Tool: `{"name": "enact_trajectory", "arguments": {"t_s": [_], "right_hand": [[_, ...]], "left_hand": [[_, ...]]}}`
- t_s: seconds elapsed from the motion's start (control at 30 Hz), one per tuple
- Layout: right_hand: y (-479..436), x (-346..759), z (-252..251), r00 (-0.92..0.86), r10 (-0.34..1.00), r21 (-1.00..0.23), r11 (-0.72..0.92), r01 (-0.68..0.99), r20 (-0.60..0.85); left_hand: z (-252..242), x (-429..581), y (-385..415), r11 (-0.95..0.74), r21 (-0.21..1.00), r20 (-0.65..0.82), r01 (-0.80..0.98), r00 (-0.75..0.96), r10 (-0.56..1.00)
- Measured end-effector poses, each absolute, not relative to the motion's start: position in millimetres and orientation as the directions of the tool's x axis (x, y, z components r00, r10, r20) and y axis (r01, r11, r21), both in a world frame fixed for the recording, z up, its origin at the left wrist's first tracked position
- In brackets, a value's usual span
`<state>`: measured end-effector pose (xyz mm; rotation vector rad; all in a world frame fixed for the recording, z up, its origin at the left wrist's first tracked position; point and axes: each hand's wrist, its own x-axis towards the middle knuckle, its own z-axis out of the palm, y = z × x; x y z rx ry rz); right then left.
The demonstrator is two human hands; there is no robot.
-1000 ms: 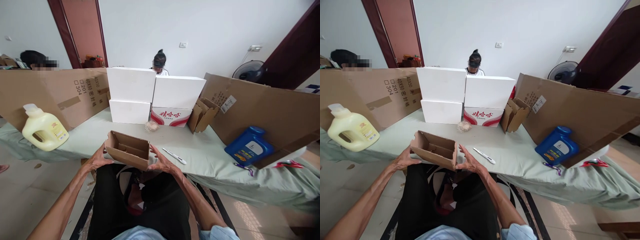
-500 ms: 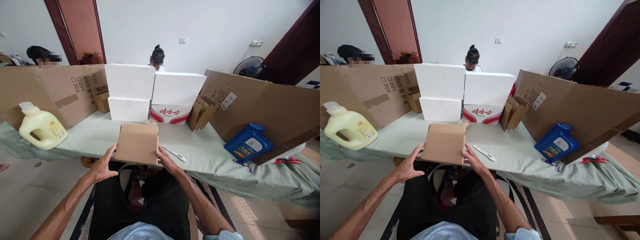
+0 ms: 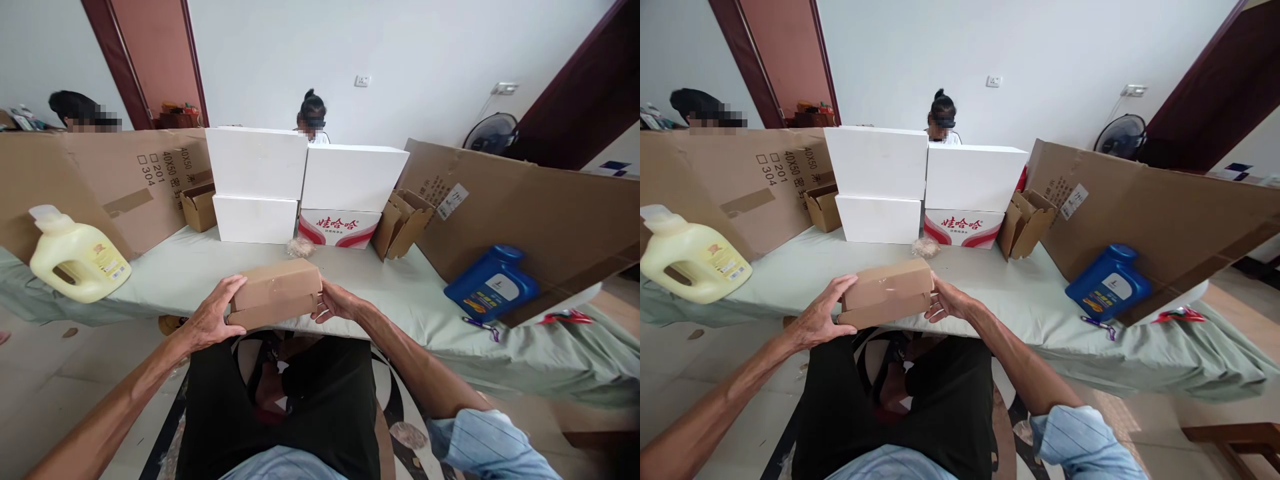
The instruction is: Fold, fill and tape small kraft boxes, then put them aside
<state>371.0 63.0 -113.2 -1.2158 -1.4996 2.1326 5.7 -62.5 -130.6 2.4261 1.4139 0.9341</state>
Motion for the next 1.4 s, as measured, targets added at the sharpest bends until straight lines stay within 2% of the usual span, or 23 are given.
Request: {"name": "enact_trajectory", "arguments": {"t_s": [0.27,0.3,0.37,0.43,0.47,0.53,0.67,0.83,1.03,1.1,1.17,1.23,1.3,1.4], "right_hand": [[79,371,-109,-0.551,0.646,-0.849,-0.391,0.357,-0.529],[78,372,-111,-0.540,0.667,-0.855,-0.345,0.387,-0.514],[76,376,-116,-0.456,0.779,-0.826,-0.137,0.546,-0.430],[72,388,-123,-0.337,0.900,-0.663,0.076,0.745,-0.276],[70,396,-128,-0.284,0.938,-0.560,0.130,0.818,-0.197],[65,414,-137,-0.200,0.974,-0.417,0.140,0.898,-0.103],[55,441,-158,-0.122,0.990,-0.293,0.098,0.951,-0.066],[52,453,-176,-0.102,0.995,-0.324,0.097,0.941,0.001],[56,455,-158,-0.034,0.987,-0.557,0.118,0.822,0.158],[49,443,-135,-0.080,0.959,-0.630,0.240,0.738,0.271],[37,424,-107,-0.228,0.893,-0.635,0.437,0.637,0.387],[23,401,-79,-0.446,0.796,-0.556,0.605,0.569,0.410],[12,380,-59,-0.603,0.703,-0.460,0.707,0.537,0.378],[7,360,-48,-0.709,0.610,-0.342,0.790,0.510,0.354]], "left_hand": [[-110,9,-66,-0.501,0.540,0.408,0.677,0.310,0.859],[-111,9,-64,-0.492,0.543,0.406,0.680,0.301,0.863],[-112,10,-57,-0.486,0.541,0.422,0.687,0.278,0.863],[-113,9,-50,-0.485,0.527,0.450,0.697,0.255,0.856],[-113,9,-47,-0.485,0.518,0.456,0.704,0.253,0.854],[-113,8,-40,-0.484,0.505,0.449,0.715,0.261,0.854],[-113,9,-33,-0.485,0.510,0.447,0.711,0.263,0.855],[-112,10,-40,-0.496,0.508,0.473,0.705,0.253,0.844],[-116,0,-58,-0.506,0.513,0.493,0.694,0.244,0.835],[-118,-1,-60,-0.510,0.512,0.497,0.691,0.246,0.832],[-120,0,-60,-0.515,0.502,0.512,0.695,0.242,0.824],[-121,2,-60,-0.525,0.479,0.530,0.704,0.245,0.812],[-120,5,-62,-0.538,0.459,0.541,0.707,0.258,0.800],[-117,9,-65,-0.554,0.459,0.548,0.695,0.269,0.792]]}}
